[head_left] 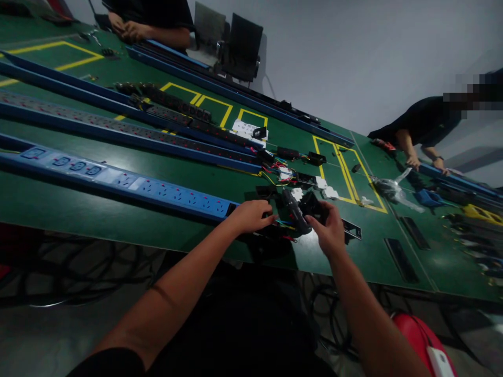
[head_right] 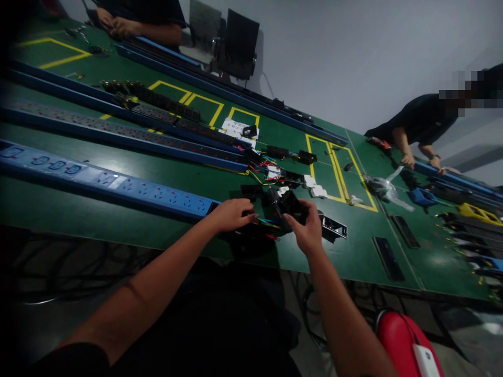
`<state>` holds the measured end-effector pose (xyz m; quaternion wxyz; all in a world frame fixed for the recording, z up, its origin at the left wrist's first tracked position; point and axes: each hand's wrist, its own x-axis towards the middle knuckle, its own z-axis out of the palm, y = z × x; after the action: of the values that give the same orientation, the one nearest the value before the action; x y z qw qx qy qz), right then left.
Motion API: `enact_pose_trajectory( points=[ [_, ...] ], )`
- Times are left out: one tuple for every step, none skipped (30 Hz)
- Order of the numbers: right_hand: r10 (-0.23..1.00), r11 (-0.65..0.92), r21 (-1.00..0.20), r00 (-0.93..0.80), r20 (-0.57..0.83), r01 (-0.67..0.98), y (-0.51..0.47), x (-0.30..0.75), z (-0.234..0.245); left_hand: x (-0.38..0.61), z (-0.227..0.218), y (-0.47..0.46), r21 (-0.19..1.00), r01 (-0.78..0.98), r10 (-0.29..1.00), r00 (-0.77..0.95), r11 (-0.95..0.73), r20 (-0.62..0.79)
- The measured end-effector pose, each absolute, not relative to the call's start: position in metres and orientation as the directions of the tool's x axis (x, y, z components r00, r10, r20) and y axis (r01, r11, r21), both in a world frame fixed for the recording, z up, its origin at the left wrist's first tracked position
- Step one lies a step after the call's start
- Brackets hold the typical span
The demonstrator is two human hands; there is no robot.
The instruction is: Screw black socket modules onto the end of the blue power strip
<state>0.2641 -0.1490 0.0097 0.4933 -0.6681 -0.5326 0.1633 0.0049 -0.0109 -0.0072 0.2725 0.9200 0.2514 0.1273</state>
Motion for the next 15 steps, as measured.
enact_pose_trajectory(
  points=[
    [0.868,0.053,-0.900,0.425,0.256,0.433,-0.162,0.253,-0.004,0.005,-0.007,-0.011,0.560,0.396,0.526,0.846,-0.728,0.086],
    [0.868,0.059,-0.937,0.445,0.219,0.345,-0.174,0.244,-0.017,0.006,-0.008,-0.011,0.558,0.395,0.518,0.852,-0.729,0.073],
    [0.867,0.058,-0.957,0.461,0.190,0.285,-0.182,0.237,-0.028,0.006,-0.008,-0.011,0.559,0.393,0.509,0.859,-0.731,0.062],
    [0.861,0.057,-0.967,0.478,0.174,0.249,-0.188,0.232,-0.037,0.006,-0.008,-0.011,0.561,0.387,0.500,0.864,-0.732,0.055],
    [0.856,0.056,-0.970,0.488,0.168,0.235,-0.191,0.231,-0.044,0.006,-0.008,-0.011,0.564,0.378,0.489,0.871,-0.734,0.053],
    [0.854,0.052,-0.971,0.494,0.165,0.234,-0.191,0.232,-0.048,0.006,-0.008,-0.011,0.568,0.364,0.475,0.878,-0.738,0.055],
    [0.854,0.047,-0.970,0.494,0.164,0.240,-0.190,0.235,-0.050,0.006,-0.008,-0.011,0.571,0.344,0.456,0.888,-0.745,0.061],
    [0.857,0.044,-0.968,0.489,0.164,0.247,-0.188,0.239,-0.051,0.006,-0.008,-0.011,0.570,0.320,0.432,0.899,-0.757,0.068],
    [0.862,0.043,-0.967,0.480,0.163,0.252,-0.184,0.244,-0.051,0.006,-0.008,-0.011,0.564,0.296,0.404,0.912,-0.771,0.074],
    [0.868,0.042,-0.967,0.469,0.161,0.252,-0.179,0.250,-0.050,0.006,-0.007,-0.011,0.554,0.274,0.376,0.924,-0.786,0.076],
    [0.873,0.044,-0.967,0.461,0.158,0.249,-0.174,0.256,-0.049,0.006,-0.007,-0.011,0.542,0.256,0.349,0.934,-0.801,0.076],
    [0.875,0.047,-0.969,0.457,0.157,0.243,-0.168,0.262,-0.049,0.007,-0.006,-0.011,0.532,0.241,0.328,0.942,-0.812,0.074],
    [0.876,0.050,-0.970,0.457,0.157,0.238,-0.161,0.267,-0.048,0.007,-0.006,-0.011,0.527,0.232,0.313,0.947,-0.818,0.070],
    [0.873,0.051,-0.971,0.461,0.157,0.234,-0.154,0.272,-0.048,0.008,-0.005,-0.011,0.528,0.226,0.305,0.950,-0.819,0.066],
    [0.868,0.053,-0.970,0.470,0.161,0.236,-0.147,0.277,-0.048,0.008,-0.005,-0.012,0.533,0.221,0.298,0.953,-0.817,0.062]
  ],
)
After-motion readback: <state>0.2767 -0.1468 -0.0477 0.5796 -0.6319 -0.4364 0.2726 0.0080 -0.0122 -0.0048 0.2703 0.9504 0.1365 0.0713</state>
